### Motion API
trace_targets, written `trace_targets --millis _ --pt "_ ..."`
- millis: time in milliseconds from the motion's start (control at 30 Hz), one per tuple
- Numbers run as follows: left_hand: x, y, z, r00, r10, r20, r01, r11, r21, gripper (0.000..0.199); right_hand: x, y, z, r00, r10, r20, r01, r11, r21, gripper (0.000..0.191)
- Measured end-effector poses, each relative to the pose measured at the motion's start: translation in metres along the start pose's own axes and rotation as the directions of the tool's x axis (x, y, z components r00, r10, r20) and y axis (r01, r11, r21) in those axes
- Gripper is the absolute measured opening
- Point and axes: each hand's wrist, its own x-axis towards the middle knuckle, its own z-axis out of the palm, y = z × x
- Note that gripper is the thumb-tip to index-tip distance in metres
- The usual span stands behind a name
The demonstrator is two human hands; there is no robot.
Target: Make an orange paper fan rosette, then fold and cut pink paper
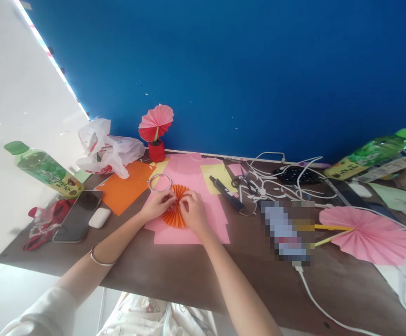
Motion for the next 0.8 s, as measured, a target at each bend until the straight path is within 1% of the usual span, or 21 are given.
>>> trace_targets --millis 267,467,667,800 --pt "-0.0006 0.0007 -0.0002 1.000 -0.022 -0.005 0.022 1.000 -0.004 0.023 0.0003 -0.0033 -0.0006 1.000 0.004 0.004 -0.004 1.000 0.011 0.011" --pt "0.0003 -0.0023 -0.0001 0.999 -0.038 -0.018 0.038 0.999 -0.008 0.024 -0.0006 -0.0081 0.0007 1.000 -0.012 0.022 0.011 0.999 0.052 0.011" --pt "0.0016 -0.0036 -0.0006 0.996 -0.092 -0.005 0.091 0.992 -0.092 0.026 -0.0011 -0.0089 0.0016 1.000 -0.013 0.012 0.012 0.998 0.063 0.011" --pt "0.0020 -0.0040 -0.0010 0.995 -0.097 -0.024 0.094 0.990 -0.106 0.024 -0.0028 -0.0079 0.0018 1.000 -0.003 -0.002 0.003 0.994 0.109 0.012"
